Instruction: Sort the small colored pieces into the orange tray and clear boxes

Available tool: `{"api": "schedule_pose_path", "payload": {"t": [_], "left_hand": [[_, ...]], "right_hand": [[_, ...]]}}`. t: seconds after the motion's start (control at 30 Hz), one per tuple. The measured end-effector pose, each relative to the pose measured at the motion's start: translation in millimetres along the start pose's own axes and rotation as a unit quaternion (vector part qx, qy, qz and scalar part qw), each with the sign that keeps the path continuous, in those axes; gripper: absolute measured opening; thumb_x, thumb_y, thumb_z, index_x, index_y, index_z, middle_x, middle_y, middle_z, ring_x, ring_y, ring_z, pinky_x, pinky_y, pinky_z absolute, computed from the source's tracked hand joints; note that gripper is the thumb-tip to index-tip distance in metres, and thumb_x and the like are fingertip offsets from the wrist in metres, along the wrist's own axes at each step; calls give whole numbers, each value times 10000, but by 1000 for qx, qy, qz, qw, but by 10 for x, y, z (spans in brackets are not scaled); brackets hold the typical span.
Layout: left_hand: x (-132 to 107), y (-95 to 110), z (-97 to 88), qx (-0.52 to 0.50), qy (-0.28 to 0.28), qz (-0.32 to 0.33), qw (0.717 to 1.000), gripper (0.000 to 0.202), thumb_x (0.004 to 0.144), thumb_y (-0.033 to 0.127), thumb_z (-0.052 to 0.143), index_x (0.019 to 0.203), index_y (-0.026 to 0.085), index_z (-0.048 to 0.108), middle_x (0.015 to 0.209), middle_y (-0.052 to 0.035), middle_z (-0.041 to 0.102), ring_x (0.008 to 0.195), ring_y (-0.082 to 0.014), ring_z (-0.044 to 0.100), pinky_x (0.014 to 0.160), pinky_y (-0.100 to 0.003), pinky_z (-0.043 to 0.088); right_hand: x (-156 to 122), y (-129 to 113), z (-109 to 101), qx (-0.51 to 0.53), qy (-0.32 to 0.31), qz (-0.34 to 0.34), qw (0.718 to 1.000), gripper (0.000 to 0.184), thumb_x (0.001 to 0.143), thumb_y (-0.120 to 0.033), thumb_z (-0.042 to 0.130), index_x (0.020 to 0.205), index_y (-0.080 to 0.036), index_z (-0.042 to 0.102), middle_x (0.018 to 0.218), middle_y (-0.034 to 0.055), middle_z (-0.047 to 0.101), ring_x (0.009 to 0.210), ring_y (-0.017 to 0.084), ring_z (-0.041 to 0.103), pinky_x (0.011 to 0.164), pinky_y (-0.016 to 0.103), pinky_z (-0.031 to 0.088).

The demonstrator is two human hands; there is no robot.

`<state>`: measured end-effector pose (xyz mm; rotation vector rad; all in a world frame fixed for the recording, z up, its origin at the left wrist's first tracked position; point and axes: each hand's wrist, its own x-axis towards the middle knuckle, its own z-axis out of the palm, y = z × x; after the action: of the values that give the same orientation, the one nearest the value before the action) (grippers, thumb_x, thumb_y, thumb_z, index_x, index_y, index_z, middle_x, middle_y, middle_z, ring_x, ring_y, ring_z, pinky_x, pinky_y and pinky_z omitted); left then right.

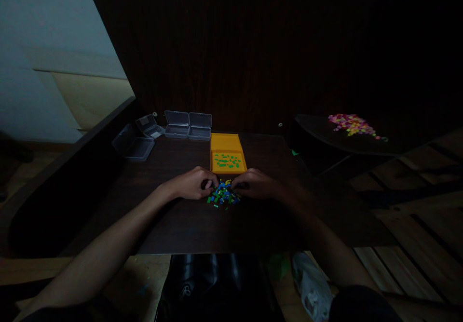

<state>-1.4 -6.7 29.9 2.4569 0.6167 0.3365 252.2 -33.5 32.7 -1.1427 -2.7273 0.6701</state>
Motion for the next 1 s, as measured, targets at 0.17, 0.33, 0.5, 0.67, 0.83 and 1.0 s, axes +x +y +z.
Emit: {"api": "schedule_pose_path", "payload": {"t": [0.17, 0.33, 0.5, 0.67, 0.83, 1.0], "left_hand": [[-4, -1, -10, 0, 0, -8, 1000, 230, 747, 101, 563, 915, 141, 716, 658, 17, 604, 556, -84, 529, 564, -190, 391], [-3, -13, -6, 0, 4, -12, 1000, 205, 758, 124, 566, 893, 147, 719, 645, 17, 613, 539, -87, 526, 553, -197, 391], [0, 2, -22, 7, 2, -21, 1000, 174, 754, 116, 577, 862, 144, 709, 632, 22, 603, 540, -84, 530, 556, -194, 387], [-1, -5, -25, 9, 0, -18, 1000, 130, 757, 117, 578, 811, 137, 694, 622, 21, 600, 531, -79, 518, 548, -191, 379], [1, -21, -17, 14, 5, -20, 1000, 108, 761, 132, 588, 780, 135, 695, 614, 17, 605, 522, -78, 516, 540, -193, 377], [3, -47, -9, 21, 4, -28, 999, 111, 764, 150, 601, 814, 137, 699, 624, 14, 611, 528, -84, 531, 541, -194, 388]], "right_hand": [[-9, 2, -4, -4, -2, 8, 1000, 191, 862, -232, 636, 1016, -221, 748, 916, 17, 767, 751, 137, 663, 703, 241, 413], [-15, 26, -2, -12, 2, 12, 1000, 196, 847, -235, 653, 1020, -226, 745, 904, 16, 762, 732, 133, 646, 699, 241, 407], [-20, 29, -16, -14, 3, 7, 1000, 191, 861, -241, 640, 1023, -214, 740, 895, 27, 759, 717, 131, 639, 676, 237, 395], [-24, 19, -20, -15, 16, 2, 1000, 150, 858, -233, 638, 968, -209, 737, 858, 8, 749, 688, 115, 618, 658, 223, 381], [-25, 24, -29, -24, 7, 22, 999, 127, 841, -245, 649, 915, -203, 744, 812, 11, 735, 680, 119, 605, 646, 227, 365], [-21, 32, -32, -25, -5, 39, 999, 148, 843, -252, 645, 937, -199, 746, 809, 23, 731, 692, 130, 608, 645, 232, 358]]}}
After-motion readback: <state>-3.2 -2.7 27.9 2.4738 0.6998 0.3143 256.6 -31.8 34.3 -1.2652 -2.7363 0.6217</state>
